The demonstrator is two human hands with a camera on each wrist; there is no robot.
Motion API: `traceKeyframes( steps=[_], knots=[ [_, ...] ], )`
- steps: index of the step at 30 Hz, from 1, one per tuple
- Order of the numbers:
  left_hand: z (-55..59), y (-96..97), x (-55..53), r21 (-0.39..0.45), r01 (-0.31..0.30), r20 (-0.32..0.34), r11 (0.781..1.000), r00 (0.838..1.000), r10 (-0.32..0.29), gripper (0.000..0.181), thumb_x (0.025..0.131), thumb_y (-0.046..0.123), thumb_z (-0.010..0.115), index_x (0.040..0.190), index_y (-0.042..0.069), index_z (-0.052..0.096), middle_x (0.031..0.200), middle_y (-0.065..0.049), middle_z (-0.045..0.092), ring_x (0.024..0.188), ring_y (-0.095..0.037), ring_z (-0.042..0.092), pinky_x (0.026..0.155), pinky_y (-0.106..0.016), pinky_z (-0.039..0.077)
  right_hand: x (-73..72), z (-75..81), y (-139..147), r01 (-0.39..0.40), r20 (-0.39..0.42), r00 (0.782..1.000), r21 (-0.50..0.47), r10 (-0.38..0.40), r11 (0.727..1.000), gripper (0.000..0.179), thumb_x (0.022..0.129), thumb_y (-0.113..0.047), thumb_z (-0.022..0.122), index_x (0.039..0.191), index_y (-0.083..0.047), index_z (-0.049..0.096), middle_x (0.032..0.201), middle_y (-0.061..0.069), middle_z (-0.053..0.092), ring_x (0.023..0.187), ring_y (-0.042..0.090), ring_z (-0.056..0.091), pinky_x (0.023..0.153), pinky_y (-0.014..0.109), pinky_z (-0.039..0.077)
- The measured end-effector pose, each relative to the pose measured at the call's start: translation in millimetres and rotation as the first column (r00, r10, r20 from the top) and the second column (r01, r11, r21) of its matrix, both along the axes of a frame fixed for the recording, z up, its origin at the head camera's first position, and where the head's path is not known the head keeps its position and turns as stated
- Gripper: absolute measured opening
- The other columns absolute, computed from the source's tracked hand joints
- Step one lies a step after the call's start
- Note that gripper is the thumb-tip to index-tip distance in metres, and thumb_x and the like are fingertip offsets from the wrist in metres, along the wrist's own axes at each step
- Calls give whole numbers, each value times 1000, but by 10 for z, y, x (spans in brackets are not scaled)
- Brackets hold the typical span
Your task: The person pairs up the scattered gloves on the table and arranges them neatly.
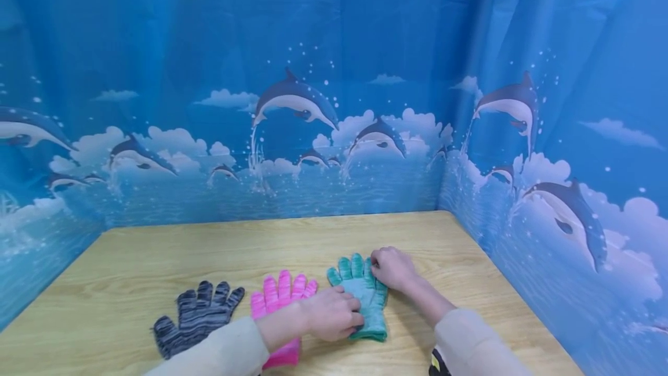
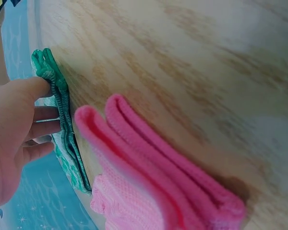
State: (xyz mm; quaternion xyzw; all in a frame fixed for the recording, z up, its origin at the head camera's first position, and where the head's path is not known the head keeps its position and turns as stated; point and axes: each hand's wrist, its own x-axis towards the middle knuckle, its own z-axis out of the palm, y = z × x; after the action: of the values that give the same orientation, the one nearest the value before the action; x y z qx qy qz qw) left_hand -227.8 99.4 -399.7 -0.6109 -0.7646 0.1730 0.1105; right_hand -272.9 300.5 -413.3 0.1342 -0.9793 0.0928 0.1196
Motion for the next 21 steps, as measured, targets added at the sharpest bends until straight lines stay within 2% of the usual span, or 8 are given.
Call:
traceKeyframes(
  steps=[4, 9, 15, 21],
  knots=[
    [-24, 1, -3, 11, 15, -36, 1000, 999, -14, 18, 90, 40, 55, 103, 33, 64, 84, 13, 53, 81, -2, 51, 75, -20, 40, -2, -28, -77, 46, 75, 996, -3, -45, 999, 10, 78, -20, 72, 80, -13, 65, 68, -4, 58, 62, 12, 53, 52, 32, 44],
    [-47, -6, 8, 23, 23, -77, 999, 997, -21, 16, 90, 41, 54, 101, 33, 63, 84, 13, 53, 81, -2, 51, 73, -20, 40, 15, -62, -118, 49, 54, 997, -22, -47, 999, 8, 77, -10, 69, 84, -10, 68, 74, 0, 63, 68, 17, 58, 57, 35, 48],
    [-50, -23, 8, 30, 20, -56, 999, 998, -19, 15, 91, 39, 53, 100, 32, 62, 85, 13, 52, 83, -3, 51, 74, -21, 41, 8, -73, -127, 39, 52, 998, -52, -37, 998, 14, 76, -2, 63, 87, -9, 69, 73, -1, 61, 68, 15, 55, 57, 33, 47],
    [-46, -23, 2, 27, 20, -21, 999, 1000, -19, 14, 91, 38, 54, 101, 32, 62, 84, 12, 50, 82, -3, 49, 74, -20, 40, 9, -46, -118, 54, 6, 999, -107, -54, 993, 17, 73, 0, 63, 86, -9, 68, 68, -3, 54, 65, 12, 49, 55, 30, 43]
  ],
)
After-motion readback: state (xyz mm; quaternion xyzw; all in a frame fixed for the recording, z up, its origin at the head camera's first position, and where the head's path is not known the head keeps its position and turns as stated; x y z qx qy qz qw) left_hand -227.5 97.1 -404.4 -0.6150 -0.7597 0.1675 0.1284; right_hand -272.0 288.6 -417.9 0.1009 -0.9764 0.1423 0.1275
